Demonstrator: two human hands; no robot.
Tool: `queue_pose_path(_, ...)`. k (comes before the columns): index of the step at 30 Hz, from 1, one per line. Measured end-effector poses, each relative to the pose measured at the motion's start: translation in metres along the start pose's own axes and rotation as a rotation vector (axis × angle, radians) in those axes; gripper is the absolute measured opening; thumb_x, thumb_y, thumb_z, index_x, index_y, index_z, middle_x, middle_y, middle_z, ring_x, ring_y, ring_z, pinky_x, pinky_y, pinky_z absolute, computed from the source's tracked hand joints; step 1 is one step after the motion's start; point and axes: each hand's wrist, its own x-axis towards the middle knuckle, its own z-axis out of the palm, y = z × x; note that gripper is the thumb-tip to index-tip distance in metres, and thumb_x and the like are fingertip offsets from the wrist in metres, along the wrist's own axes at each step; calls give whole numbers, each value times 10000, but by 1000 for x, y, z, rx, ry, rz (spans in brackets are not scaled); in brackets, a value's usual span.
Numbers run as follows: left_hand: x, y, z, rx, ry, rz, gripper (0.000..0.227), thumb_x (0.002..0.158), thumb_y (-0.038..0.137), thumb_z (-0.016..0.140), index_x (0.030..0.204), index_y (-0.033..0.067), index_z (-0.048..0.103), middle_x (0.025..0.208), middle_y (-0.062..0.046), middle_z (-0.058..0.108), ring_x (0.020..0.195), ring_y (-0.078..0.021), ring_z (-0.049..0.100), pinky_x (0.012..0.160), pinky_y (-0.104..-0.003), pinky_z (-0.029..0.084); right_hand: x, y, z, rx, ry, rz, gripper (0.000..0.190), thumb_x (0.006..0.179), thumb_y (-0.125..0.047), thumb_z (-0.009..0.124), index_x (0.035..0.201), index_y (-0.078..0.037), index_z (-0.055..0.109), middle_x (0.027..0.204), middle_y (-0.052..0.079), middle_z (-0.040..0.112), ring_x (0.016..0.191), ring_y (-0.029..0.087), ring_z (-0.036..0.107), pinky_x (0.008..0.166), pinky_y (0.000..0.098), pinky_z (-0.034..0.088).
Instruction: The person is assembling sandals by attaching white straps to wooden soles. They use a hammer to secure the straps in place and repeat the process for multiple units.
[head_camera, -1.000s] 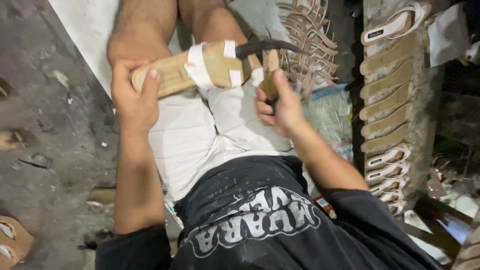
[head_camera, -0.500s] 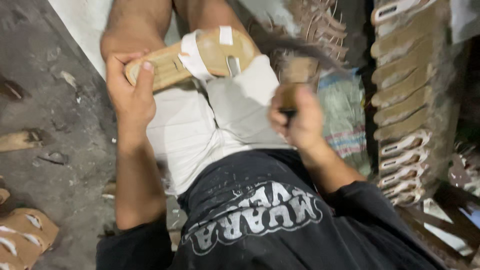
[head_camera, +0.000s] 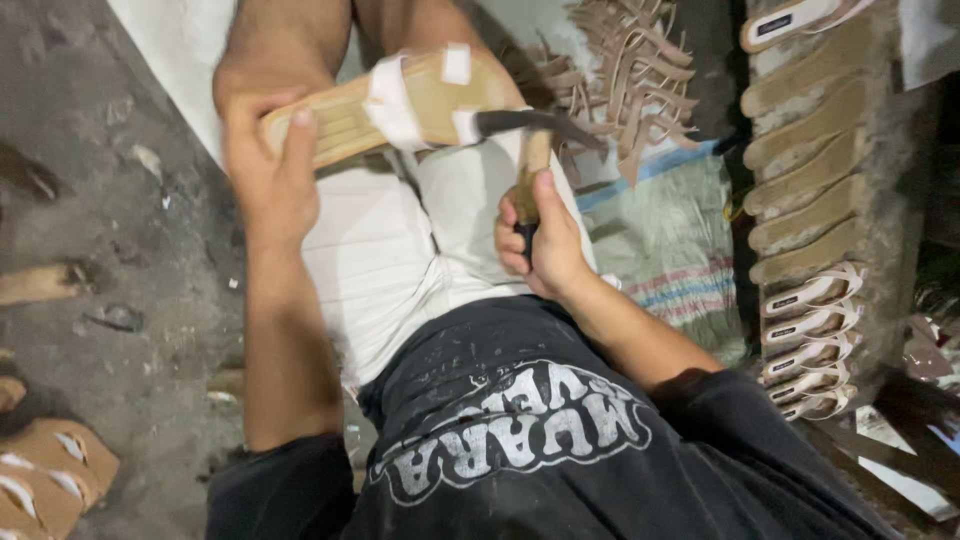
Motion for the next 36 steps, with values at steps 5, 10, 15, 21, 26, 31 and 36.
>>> queue_pose_path(5,0,21,1,62,-57,-2,186,1082,61,674,1221,-2,568,1230,-138,676,1182,-215,648,1087,-319,511,-19,-25,-11,-83,10,-366,642,982,-758,469,953,-118,515,675,-15,415,500,123,316,450,292,251)
queue_pose_path(10,20,74,-8,367,-255,92,344,1005,47,695,1326,-10,586,1240,-181,689,1186,-267,692,1039,-363,537,6,-36,25,16,-192,-409,610,1023,-704,445,922,-106,512,627,-10,415,468,89,306,423,258,249)
queue_pose_path(15,44,123,-2,592,-505,164,400,907,71,658,1305,38,640,1193,-201,691,1143,-371,638,979,-463,507,17,-39,-3,-198,-103,-13,583,1015,-633,447,910,-68,545,613,12,461,446,115,355,391,270,280)
queue_pose_path(21,33,117,82,1050,-513,374,1028,654,616,875,1458,86,517,1344,-190,549,1027,-387,560,809,-516,467,55,-13,-153,-579,505,-383,571,1051,-606,477,1059,-43,577,683,49,527,499,150,474,442,298,358)
queue_pose_path(26,41,98,102,1090,-510,570,1018,596,634,858,1443,147,571,1275,-130,555,1051,-311,531,803,-454,475,80,44,-218,-1062,842,-158,442,944,-388,507,1274,-95,534,884,126,616,698,247,576,585,355,452)
queue_pose_path(31,44,91,83,1025,-555,667,813,748,601,866,1400,168,646,1229,-112,583,1052,-312,568,822,-442,488,65,89,-242,-1676,553,-675,654,837,-170,537,1489,-147,492,1086,202,705,897,344,679,727,413,546)
queue_pose_path(36,49,110,43,286,-372,387,796,874,667,696,1353,42,583,1268,-165,662,1155,-333,668,988,-466,561,87,69,-230,-1508,598,-375,575,939,-197,553,1506,-114,511,1164,186,707,1026,331,679,887,423,532)
